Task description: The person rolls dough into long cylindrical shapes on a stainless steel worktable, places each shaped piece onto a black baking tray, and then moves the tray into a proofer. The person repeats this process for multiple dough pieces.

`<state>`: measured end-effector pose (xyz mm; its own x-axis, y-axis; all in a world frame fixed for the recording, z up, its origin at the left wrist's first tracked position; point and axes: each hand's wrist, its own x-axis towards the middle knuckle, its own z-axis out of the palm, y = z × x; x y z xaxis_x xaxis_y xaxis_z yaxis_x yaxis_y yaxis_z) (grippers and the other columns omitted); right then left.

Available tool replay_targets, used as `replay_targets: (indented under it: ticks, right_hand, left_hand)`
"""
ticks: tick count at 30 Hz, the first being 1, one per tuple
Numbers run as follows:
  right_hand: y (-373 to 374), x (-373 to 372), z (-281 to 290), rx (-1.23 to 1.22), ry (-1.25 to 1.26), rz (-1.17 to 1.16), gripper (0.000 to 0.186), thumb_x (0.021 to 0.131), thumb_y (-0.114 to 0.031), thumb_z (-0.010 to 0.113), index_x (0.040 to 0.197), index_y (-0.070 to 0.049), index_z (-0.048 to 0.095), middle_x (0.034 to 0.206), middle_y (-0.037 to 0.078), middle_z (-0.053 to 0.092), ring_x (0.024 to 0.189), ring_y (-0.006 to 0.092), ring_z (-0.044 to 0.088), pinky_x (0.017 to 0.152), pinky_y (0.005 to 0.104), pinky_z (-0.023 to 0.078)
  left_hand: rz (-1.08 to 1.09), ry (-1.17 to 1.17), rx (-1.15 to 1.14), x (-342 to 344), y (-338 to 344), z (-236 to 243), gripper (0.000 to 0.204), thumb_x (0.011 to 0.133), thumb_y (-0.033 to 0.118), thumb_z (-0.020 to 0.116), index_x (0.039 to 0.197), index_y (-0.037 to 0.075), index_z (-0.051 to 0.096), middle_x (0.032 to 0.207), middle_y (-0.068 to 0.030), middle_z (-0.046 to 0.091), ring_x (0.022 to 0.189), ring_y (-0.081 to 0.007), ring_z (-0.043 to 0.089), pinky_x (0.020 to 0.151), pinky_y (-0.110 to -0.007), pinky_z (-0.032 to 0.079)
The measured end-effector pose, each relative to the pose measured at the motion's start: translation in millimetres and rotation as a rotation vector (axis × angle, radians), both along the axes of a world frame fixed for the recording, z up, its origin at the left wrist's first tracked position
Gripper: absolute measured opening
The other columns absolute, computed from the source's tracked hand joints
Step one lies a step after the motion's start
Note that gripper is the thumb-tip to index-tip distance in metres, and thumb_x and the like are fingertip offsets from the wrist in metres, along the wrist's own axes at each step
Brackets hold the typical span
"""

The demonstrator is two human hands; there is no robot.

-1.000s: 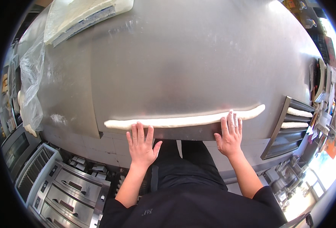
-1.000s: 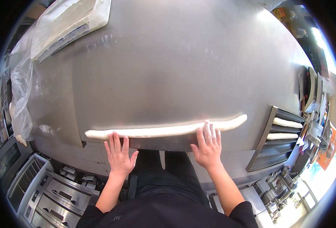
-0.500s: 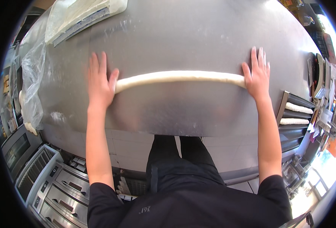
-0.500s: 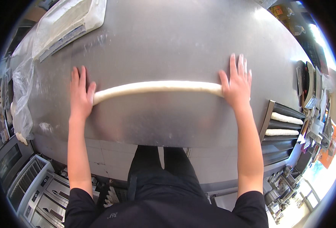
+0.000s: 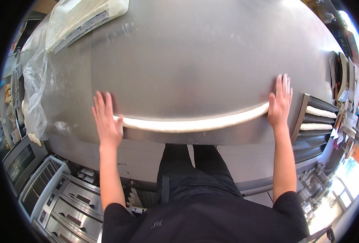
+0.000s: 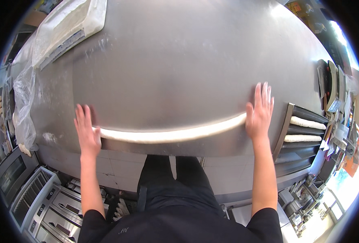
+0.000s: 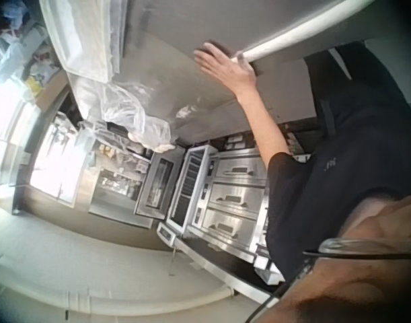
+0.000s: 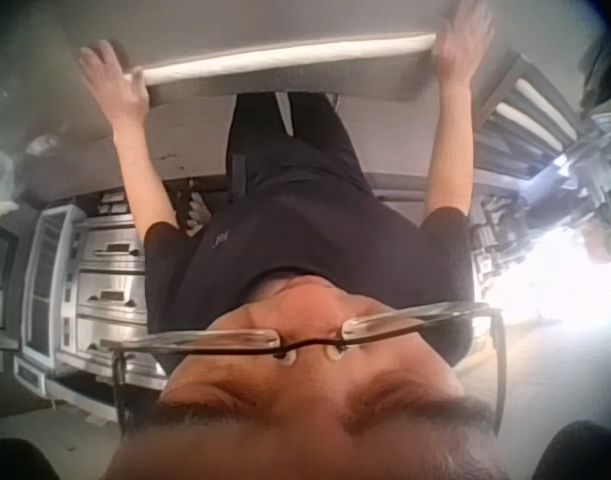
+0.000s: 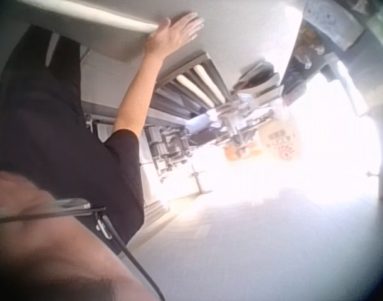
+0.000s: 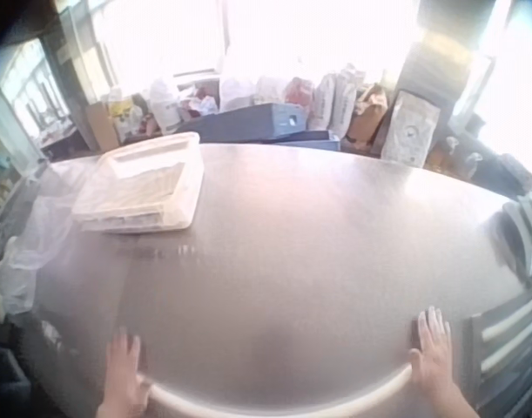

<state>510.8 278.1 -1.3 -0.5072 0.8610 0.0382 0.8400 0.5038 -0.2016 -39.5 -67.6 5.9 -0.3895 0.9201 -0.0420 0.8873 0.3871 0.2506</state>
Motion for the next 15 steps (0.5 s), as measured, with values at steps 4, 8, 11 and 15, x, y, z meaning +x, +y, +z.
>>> replay_targets:
  ticks: [4, 8, 11, 15]
  right_hand:
    - [43, -19, -3, 0.026, -0.019, -0.04, 0.075, 0.124, -0.057, 0.037, 0.184, -0.011, 0.038, 0.191, 0.02, 0.032, 0.178, 0.0421, 0.027, 0.142, 0.0612, 0.018]
    - [30, -14, -2, 0.021, -0.047, -0.024, 0.073, 0.125, -0.056, 0.036, 0.184, -0.013, 0.039, 0.192, 0.019, 0.032, 0.178, 0.0405, 0.026, 0.143, 0.0601, 0.017]
    - [3, 1, 1, -0.006, -0.032, -0.018, 0.072, 0.125, -0.056, 0.036, 0.184, -0.013, 0.039, 0.192, 0.019, 0.032, 0.178, 0.0408, 0.026, 0.142, 0.0602, 0.017]
    - [-14, 14, 2, -0.02, 0.048, -0.023, 0.073, 0.125, -0.055, 0.038, 0.18, -0.007, 0.044, 0.19, 0.021, 0.035, 0.176, 0.0428, 0.03, 0.142, 0.0586, 0.021]
  left_hand:
    - [0.039, -0.008, 0.058, -27, 38, -8, 0.086, 0.12, 0.069, 0.04, 0.186, 0.014, 0.032, 0.194, -0.0222, 0.02, 0.178, -0.0487, 0.019, 0.141, -0.07, 0.014]
    - [0.04, -0.029, 0.062, -21, 24, -6, 0.086, 0.12, 0.07, 0.041, 0.186, 0.014, 0.032, 0.194, -0.0217, 0.022, 0.179, -0.0463, 0.02, 0.141, -0.07, 0.013]
    - [0.047, -0.026, 0.038, -12, 0, -3, 0.087, 0.12, 0.07, 0.043, 0.186, 0.014, 0.033, 0.194, -0.0213, 0.022, 0.179, -0.0442, 0.021, 0.141, -0.069, 0.012]
    - [0.097, -0.079, 0.054, -8, -20, 0, 0.086, 0.119, 0.066, 0.049, 0.185, 0.012, 0.033, 0.194, -0.0209, 0.023, 0.179, -0.0433, 0.022, 0.142, -0.068, 0.012]
